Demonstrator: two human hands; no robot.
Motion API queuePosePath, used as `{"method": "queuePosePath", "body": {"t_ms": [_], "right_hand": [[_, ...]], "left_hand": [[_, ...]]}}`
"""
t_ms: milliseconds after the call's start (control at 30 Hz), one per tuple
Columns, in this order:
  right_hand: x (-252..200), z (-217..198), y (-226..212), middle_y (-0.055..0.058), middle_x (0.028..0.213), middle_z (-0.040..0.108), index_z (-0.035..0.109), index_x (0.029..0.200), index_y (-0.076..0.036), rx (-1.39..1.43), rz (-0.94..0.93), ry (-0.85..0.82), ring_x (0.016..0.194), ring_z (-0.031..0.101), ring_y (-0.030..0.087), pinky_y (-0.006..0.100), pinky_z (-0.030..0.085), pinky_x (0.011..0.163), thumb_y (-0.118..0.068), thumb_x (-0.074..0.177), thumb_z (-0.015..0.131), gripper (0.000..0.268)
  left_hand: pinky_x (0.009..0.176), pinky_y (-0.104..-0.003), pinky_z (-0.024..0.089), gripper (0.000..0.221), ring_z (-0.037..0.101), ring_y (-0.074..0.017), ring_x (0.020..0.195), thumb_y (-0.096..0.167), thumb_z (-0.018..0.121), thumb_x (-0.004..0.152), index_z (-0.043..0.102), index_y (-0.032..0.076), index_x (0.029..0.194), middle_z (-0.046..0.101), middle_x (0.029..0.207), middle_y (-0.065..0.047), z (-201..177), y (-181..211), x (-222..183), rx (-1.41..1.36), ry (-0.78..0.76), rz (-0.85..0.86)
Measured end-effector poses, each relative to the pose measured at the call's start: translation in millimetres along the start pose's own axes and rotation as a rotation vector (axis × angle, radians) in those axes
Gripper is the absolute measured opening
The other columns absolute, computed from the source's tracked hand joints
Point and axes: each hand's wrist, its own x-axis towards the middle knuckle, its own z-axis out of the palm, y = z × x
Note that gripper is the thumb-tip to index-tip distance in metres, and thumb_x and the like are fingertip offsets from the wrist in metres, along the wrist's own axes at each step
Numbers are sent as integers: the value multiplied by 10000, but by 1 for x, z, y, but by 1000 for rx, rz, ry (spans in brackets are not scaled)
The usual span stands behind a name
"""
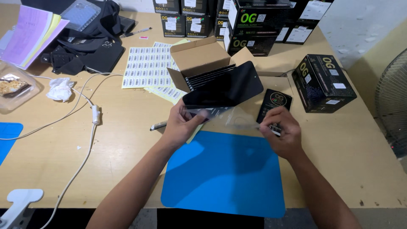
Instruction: Labeling smartphone screens and placing them into individual retail packaging boxes.
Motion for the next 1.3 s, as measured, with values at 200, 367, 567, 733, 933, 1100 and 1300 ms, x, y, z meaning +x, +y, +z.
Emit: {"method": "queuePosePath", "body": {"t_ms": [200,367,567,733,933,1100,1300], "right_hand": [[-3,-15,5,197,1176,583,632,889,-26,86,153,66,1098,607,283,444,499,992,-173,1004,681,193],[-5,-8,4,176,1247,519,578,867,-43,230,304,88,1211,544,265,456,458,1073,-221,1050,617,258],[-3,0,-1,159,1187,569,583,920,-16,438,578,185,1072,650,247,412,573,879,-211,1057,583,239],[-5,-3,4,137,1118,615,585,934,-22,499,667,232,930,676,204,365,610,739,-218,1053,600,230],[-1,-4,-8,125,1101,620,585,948,-27,530,658,240,848,679,173,299,603,702,-174,1049,594,178],[-4,-6,4,142,1107,632,593,952,-30,525,619,234,848,678,172,295,596,707,-162,1049,589,164],[3,-11,-5,196,1230,596,607,954,-14,356,385,153,1250,638,330,473,511,1088,-113,1058,577,147]], "left_hand": [[730,-387,572,237,706,-244,757,-42,651,874,698,-2,1103,714,843,-114,22,41,7,46,-65,-225],[700,-342,551,198,655,-171,689,-19,618,870,764,33,993,693,760,-61,19,17,1,52,-147,-337],[532,-266,544,234,599,-94,511,18,554,915,785,34,944,664,679,-30,0,-23,4,-61,-134,-399],[559,-203,473,220,544,-47,463,88,537,977,752,56,943,590,601,-12,-4,-36,0,-143,-32,-462],[528,-211,497,258,576,-79,439,212,554,1016,754,66,942,591,535,-23,-11,-48,1,-116,-63,-465],[608,-266,549,358,671,-132,561,246,475,1077,769,63,989,705,670,-60,7,10,4,16,-188,-441],[650,-339,586,421,668,-194,567,263,427,1089,739,-19,1101,687,668,-93,15,20,6,165,-203,-317]]}}
